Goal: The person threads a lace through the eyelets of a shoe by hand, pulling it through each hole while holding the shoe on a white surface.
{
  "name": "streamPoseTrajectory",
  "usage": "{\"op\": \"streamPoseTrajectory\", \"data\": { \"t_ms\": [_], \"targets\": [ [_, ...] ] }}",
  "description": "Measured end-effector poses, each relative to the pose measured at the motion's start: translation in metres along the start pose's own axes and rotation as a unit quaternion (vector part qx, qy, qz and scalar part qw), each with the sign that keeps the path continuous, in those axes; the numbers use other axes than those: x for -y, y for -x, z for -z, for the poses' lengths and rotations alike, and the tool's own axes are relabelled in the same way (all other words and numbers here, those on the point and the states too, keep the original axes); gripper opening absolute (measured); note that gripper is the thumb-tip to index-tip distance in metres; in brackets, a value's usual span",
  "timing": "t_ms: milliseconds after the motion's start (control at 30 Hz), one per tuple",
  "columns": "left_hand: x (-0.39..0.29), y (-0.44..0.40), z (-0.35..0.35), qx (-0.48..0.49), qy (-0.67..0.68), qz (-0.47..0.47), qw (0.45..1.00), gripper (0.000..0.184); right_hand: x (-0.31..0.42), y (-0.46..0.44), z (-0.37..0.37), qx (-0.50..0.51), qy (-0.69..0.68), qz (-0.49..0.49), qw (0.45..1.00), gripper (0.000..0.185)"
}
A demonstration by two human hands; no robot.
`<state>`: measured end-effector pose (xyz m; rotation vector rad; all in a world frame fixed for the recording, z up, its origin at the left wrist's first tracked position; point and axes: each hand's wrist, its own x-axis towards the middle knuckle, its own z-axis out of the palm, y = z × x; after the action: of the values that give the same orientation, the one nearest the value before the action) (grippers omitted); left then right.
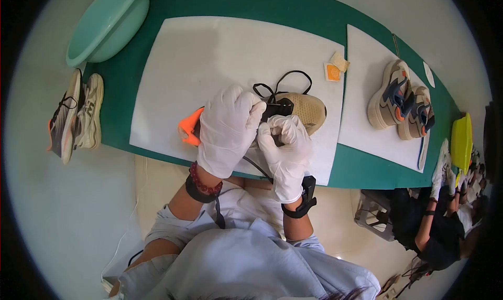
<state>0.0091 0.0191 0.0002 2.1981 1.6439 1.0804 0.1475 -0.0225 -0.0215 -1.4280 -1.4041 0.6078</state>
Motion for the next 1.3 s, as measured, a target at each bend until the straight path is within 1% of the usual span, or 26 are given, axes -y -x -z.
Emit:
{"op": "streamPoseTrajectory", "data": {
  "t_ms": [100, 200, 300, 633, 800, 900, 1000, 1100, 1200, 1300],
  "targets": [
    [0.0, -0.001, 0.001, -0.003, -0.007, -0.007, 1.0, 0.012, -0.001, 0.0, 0.002, 0.011, 0.012, -0.003, 1.0, 0.012],
    [0.003, 0.002, -0.002, -0.004, 0.022, 0.002, 1.0, 0.011, -0.003, 0.0, 0.001, 0.001, 0.011, 0.014, 1.0, 0.012],
    [0.003, 0.002, -0.003, 0.0, -0.005, 0.002, 1.0, 0.011, -0.001, 0.0, 0.002, 0.005, 0.012, 0.012, 1.0, 0.012],
    [0.003, 0.0, -0.001, -0.001, -0.012, -0.016, 1.0, 0.011, -0.006, 0.001, 0.008, 0.024, 0.048, 0.082, 0.995, 0.013],
    [0.002, 0.001, 0.0, -0.001, -0.001, -0.015, 1.0, 0.011, -0.009, 0.002, 0.012, 0.055, 0.048, 0.101, 0.992, 0.015],
    [0.01, 0.002, -0.006, -0.017, -0.009, -0.042, 0.999, 0.017, -0.009, 0.0, 0.015, 0.08, 0.074, 0.122, 0.986, 0.015],
    [0.007, 0.002, -0.005, -0.013, -0.008, -0.03, 0.999, 0.018, -0.009, 0.002, 0.014, 0.084, 0.094, 0.121, 0.985, 0.016],
    [0.007, 0.003, -0.005, -0.008, -0.007, -0.025, 1.0, 0.018, -0.004, 0.001, 0.013, 0.074, 0.064, 0.12, 0.988, 0.02],
    [0.006, 0.003, -0.004, -0.003, -0.013, -0.023, 1.0, 0.018, -0.007, 0.005, 0.013, 0.064, 0.036, 0.087, 0.994, 0.023],
    [0.001, 0.001, 0.001, -0.001, 0.002, -0.01, 1.0, 0.01, -0.009, 0.01, 0.008, -0.002, -0.025, 0.027, 0.999, 0.021]
  ]
}}
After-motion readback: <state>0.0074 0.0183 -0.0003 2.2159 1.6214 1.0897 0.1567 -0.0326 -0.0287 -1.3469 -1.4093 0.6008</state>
